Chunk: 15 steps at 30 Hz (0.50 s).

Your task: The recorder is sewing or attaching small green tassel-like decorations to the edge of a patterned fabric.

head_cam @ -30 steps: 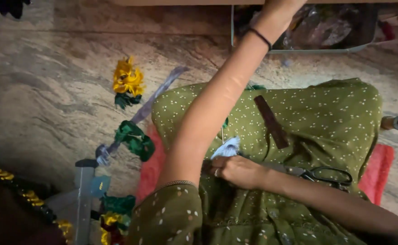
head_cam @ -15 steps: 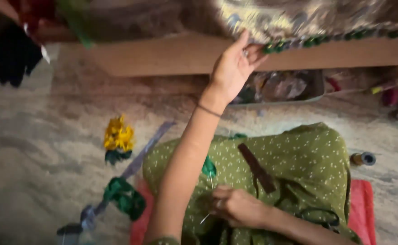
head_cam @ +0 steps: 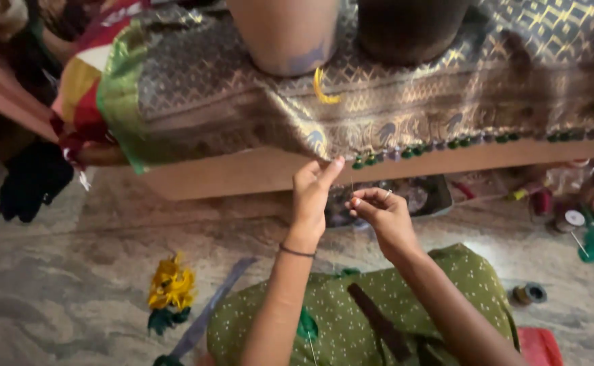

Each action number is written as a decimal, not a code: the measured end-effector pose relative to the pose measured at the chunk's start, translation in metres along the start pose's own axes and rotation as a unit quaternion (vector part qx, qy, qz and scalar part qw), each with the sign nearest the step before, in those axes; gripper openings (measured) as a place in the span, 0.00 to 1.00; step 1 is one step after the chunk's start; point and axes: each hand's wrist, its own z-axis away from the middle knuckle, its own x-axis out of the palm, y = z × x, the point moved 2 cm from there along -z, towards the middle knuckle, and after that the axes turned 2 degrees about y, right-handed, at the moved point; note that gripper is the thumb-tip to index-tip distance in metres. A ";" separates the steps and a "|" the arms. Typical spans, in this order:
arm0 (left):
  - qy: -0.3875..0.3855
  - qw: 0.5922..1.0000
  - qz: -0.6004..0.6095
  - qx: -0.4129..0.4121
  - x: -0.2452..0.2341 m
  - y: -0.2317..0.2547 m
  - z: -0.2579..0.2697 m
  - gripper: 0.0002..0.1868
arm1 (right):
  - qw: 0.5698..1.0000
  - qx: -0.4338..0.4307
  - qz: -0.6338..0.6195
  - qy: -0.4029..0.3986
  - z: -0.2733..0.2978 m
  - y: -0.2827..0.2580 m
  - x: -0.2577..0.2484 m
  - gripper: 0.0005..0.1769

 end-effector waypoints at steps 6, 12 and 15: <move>0.020 1.000 -0.005 0.014 -0.005 -0.010 -0.006 0.06 | 0.998 -0.036 -0.038 0.031 -0.018 -0.015 0.019 0.05; 0.036 0.999 -0.032 0.011 -0.008 -0.010 -0.006 0.06 | 0.996 -0.074 -0.032 0.036 -0.020 -0.022 0.023 0.05; 0.036 0.999 -0.039 0.007 -0.003 0.001 -0.001 0.06 | 0.997 -0.058 -0.030 0.036 -0.018 -0.026 0.025 0.05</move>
